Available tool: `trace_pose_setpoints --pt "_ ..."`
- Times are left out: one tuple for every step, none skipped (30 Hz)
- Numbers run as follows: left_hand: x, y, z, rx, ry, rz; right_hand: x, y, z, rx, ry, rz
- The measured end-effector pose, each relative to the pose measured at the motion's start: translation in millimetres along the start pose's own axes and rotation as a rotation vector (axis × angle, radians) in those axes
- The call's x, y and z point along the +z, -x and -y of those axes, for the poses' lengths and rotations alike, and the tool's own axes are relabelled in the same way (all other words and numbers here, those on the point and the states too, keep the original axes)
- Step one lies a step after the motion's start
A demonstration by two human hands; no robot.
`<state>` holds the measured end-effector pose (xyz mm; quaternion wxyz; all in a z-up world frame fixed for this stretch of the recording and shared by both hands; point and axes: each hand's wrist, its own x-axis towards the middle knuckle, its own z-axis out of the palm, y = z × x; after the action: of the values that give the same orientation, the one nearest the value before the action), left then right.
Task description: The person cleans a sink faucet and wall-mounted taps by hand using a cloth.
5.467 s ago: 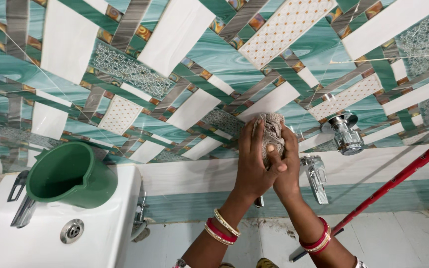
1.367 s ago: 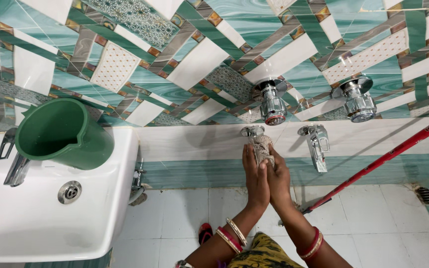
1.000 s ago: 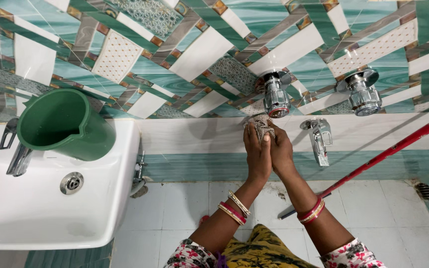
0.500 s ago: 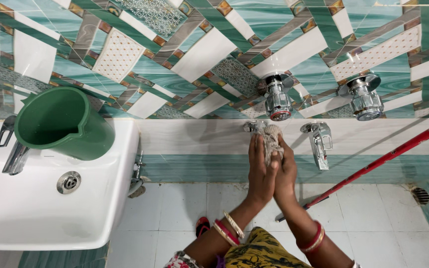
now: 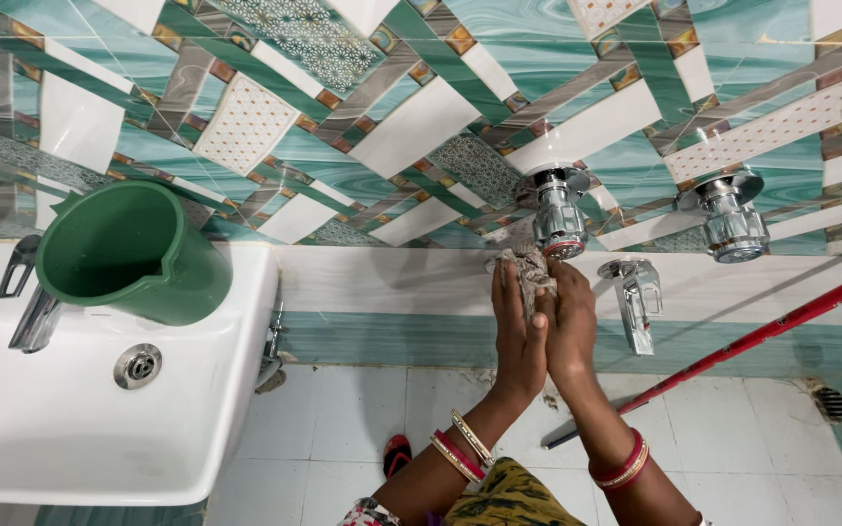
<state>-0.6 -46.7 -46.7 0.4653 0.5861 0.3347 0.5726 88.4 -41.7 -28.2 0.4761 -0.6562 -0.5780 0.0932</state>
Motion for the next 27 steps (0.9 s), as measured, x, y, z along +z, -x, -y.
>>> trace_pose_setpoints --pt "-0.4 -6.3 -0.3 -0.066 0.017 -0.013 2.7 -11.1 -2.5 -0.001 0.162 0.055" --pt "-1.5 -8.6 0.4 -0.137 0.035 -0.026 5.6 -15.7 -6.3 0.001 0.326 0.112" --pt "-5.5 -9.7 3.3 -0.140 0.038 -0.024 11.7 -17.0 -10.4 0.004 0.330 0.113" --pt "-10.6 -14.4 8.8 -0.248 0.037 -0.051 19.1 -21.0 -14.9 -0.084 0.341 0.151" --pt "-13.2 -18.8 14.3 -0.356 0.037 -0.077 22.3 -23.8 -19.8 -0.172 0.352 0.189" --pt "-14.1 -23.8 19.3 -0.352 0.039 -0.076 22.5 -27.5 -24.2 -0.175 0.353 0.185" --pt "-14.4 -28.2 23.5 -0.300 0.011 -0.053 22.3 -31.7 -28.4 -0.126 0.334 0.215" --pt "-15.1 -22.5 25.9 -0.265 -0.020 -0.027 20.9 -26.3 -32.8 -0.062 0.315 0.256" --pt "-14.2 -19.5 27.4 -0.278 -0.021 -0.023 19.4 -21.2 -37.6 -0.049 0.316 0.263" --pt "-12.3 -24.8 28.7 -0.226 -0.107 0.026 19.4 -22.0 -42.5 0.086 0.153 0.244" --pt "-11.3 -27.1 28.2 -0.173 -0.192 0.076 19.0 -21.1 -47.5 0.220 -0.010 0.225" --pt "-9.8 -30.4 26.6 -0.170 -0.196 0.070 20.3 -19.5 -51.4 0.214 -0.014 0.229" --pt "-6.0 -34.4 24.7 -0.106 -0.375 0.119 21.5 -15.2 -54.9 0.249 -0.308 0.246" --pt "-5.2 -34.9 23.5 -0.046 -0.555 0.170 23.3 -11.4 -58.1 0.287 -0.602 0.260" --pt "-6.8 -35.2 23.1 -0.047 -0.559 0.166 25.5 -11.8 -60.6 0.286 -0.605 0.264" --pt "-6.5 -37.5 23.5 -0.117 -0.498 0.161 25.7 -14.6 -61.7 0.257 -0.407 0.219" --pt "-7.0 -38.9 24.7 -0.186 -0.437 0.156 25.5 -18.1 -60.3 0.227 -0.209 0.172" --pt "-10.7 -40.0 27.2 -0.182 -0.440 0.154 25.4 -23.3 -56.1 0.223 -0.212 0.171" --pt "-15.8 -40.3 31.3 -0.226 -0.287 0.113 24.5 -29.2 -50.0 0.110 0.042 0.226" --pt "-20.3 -35.9 36.8 -0.276 -0.134 0.079 24.2 -30.5 -42.6 0.005 0.297 0.279" --pt "-24.7 -31.1 43.9 -0.278 -0.136 0.084 25.9 -31.8 -34.3 0.011 0.296 0.277" --pt "-28.7 -25.8 52.7 -0.375 0.158 0.054 27.3 -32.5 -26.1 -0.139 0.374 0.258" --pt "-31.4 -19.7 62.7 -0.470 0.453 0.023 29.4 -32.5 -17.8 -0.288 0.451 0.240" --pt "-32.6 -14.4 73.5 -0.471 0.452 0.036 35.1 -32.3 -8.7 -0.280 0.455 0.231" --pt "-33.7 -8.9 84.7 -0.537 0.691 0.000 43.8 -31.0 0.5 -0.288 0.595 0.289" --pt "-35.1 -4.3 95.8 -0.599 0.928 -0.037 49.9 -30.5 7.4 -0.293 0.732 0.347" --pt "-36.5 0.3 104.7 -0.602 0.924 -0.025 52.3 -30.2 11.4 -0.285 0.733 0.337"
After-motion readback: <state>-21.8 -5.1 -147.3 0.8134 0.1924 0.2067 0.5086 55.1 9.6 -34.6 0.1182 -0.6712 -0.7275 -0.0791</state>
